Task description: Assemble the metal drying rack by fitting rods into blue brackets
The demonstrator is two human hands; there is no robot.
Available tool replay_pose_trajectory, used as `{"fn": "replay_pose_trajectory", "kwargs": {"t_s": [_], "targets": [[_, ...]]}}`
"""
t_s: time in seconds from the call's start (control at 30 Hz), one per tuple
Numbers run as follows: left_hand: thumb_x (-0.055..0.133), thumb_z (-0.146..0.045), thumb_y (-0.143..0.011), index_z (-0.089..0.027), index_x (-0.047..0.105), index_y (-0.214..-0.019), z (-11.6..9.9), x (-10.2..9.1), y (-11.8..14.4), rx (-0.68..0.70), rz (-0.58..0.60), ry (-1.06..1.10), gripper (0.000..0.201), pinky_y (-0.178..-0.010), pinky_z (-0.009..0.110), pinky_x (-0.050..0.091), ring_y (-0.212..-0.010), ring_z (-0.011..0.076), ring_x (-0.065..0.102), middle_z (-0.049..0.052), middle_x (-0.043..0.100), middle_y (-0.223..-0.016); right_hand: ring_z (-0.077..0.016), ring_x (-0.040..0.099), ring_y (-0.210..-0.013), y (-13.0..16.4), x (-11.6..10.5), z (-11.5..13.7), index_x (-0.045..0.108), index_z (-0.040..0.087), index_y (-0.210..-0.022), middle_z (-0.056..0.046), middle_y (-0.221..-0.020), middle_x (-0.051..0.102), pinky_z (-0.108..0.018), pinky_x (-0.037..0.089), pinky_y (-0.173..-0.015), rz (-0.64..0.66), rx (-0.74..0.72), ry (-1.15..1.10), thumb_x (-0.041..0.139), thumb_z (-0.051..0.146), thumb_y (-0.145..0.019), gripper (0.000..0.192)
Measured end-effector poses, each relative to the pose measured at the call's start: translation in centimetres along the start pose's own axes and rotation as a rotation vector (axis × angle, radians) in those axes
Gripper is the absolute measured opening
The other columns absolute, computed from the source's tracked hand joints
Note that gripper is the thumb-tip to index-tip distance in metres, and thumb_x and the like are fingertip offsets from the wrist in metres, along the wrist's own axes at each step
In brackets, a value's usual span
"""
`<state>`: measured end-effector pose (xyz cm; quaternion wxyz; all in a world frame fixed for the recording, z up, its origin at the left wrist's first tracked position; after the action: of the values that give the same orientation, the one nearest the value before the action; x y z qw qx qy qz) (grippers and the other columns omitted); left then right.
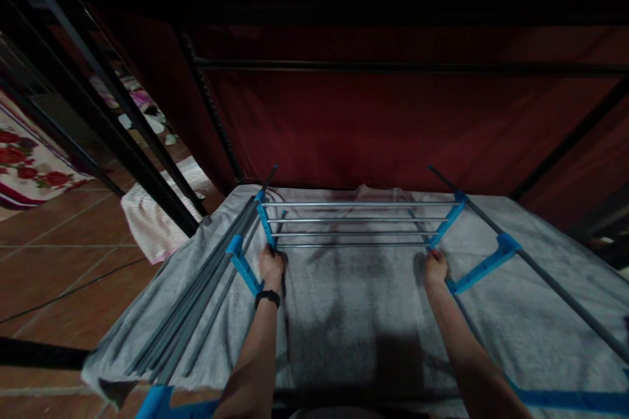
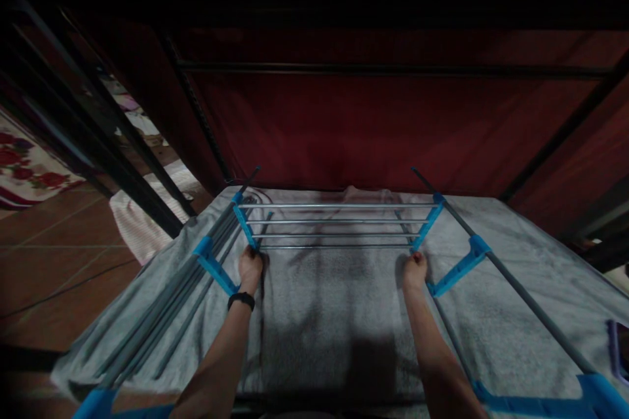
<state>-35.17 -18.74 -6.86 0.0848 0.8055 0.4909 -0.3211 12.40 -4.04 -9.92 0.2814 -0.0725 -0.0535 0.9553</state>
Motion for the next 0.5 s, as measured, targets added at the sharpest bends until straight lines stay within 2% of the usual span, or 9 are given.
{"fn": "replay_pose_trajectory", "kwargs": {"t_s": [0.1, 0.17, 0.2, 0.27, 0.37, 0.5], "targets": [[0.054, -0.009, -0.076, -0.016, 0.069, -0.11, 0.4, 0.3, -0.4, 0.014, 0.044, -0.094, 0.037, -0.091, 0.036, 0.051, -0.103, 0.0259, 0.066, 0.011, 0.071, -0.096, -0.0248, 0.06, -0.095, 3.7, 1.9, -0.5, 0.061, 0.021, -0.089, -0.006, -0.091, 0.064, -0.044, 0.048, -0.094, 0.109, -0.099, 0.092, 0.052, 0.029, -0.069, 0.023], [0.053, -0.01, -0.078, -0.014, 0.068, -0.111, 0.7, 0.5, -0.6, 0.022, 0.059, -0.161, 0.036, -0.091, 0.036, 0.05, -0.106, 0.0263, 0.065, 0.013, 0.07, -0.099, -0.0252, 0.06, -0.108, 6.2, 3.9, -0.2, 0.066, 0.021, -0.101, -0.009, -0.107, 0.067, -0.046, 0.045, -0.103, 0.267, -0.234, 0.139, 0.049, 0.025, -0.072, 0.033], [0.053, -0.01, -0.079, -0.014, 0.067, -0.112, 0.8, 0.6, -0.6, 0.027, 0.064, -0.193, 0.035, -0.091, 0.036, 0.049, -0.107, 0.0268, 0.064, 0.014, 0.069, -0.101, -0.0246, 0.059, -0.114, 7.3, 5.0, 0.0, 0.066, 0.022, -0.106, -0.009, -0.114, 0.067, -0.046, 0.044, -0.106, 0.344, -0.308, 0.16, 0.047, 0.022, -0.074, 0.037], [0.053, -0.012, -0.081, -0.012, 0.066, -0.112, 1.0, 0.6, -0.6, 0.04, 0.072, -0.253, 0.034, -0.091, 0.037, 0.048, -0.109, 0.0281, 0.063, 0.016, 0.068, -0.104, -0.0245, 0.054, -0.125, 9.4, 7.2, 0.6, 0.064, 0.021, -0.121, -0.011, -0.128, 0.063, -0.047, 0.042, -0.11, 0.486, -0.548, 0.3, 0.041, 0.017, -0.081, 0.046], [0.054, -0.015, -0.083, -0.009, 0.067, -0.109, 0.9, 0.4, -0.8, 0.062, 0.088, -0.327, 0.03, -0.091, 0.038, 0.048, -0.11, 0.0304, 0.063, 0.019, 0.067, -0.107, -0.0245, 0.048, -0.135, 11.4, 9.4, 1.2, 0.056, 0.019, -0.137, -0.012, -0.141, 0.057, -0.047, 0.04, -0.113, 0.563, -0.771, 0.531, 0.039, 0.009, -0.083, 0.057], [0.056, -0.016, -0.082, -0.008, 0.068, -0.103, 0.3, 0.0, -1.0, 0.075, 0.109, -0.391, 0.026, -0.089, 0.038, 0.048, -0.107, 0.032, 0.064, 0.021, 0.067, -0.105, -0.0261, 0.04, -0.142, 13.1, 10.0, 1.8, 0.047, 0.019, -0.147, -0.011, -0.15, 0.05, -0.05, 0.035, -0.116, 0.596, -0.863, 0.638, 0.039, 0.007, -0.086, 0.063]]}}
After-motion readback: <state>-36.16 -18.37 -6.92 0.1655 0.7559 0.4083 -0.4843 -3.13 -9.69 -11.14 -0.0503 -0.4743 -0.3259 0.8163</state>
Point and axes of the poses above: each hand's wrist, its own y-axis away from the middle knuckle, its own x-axis out of the palm, z = x × y, the point moved 1 cm from there along -y, towards the middle knuckle
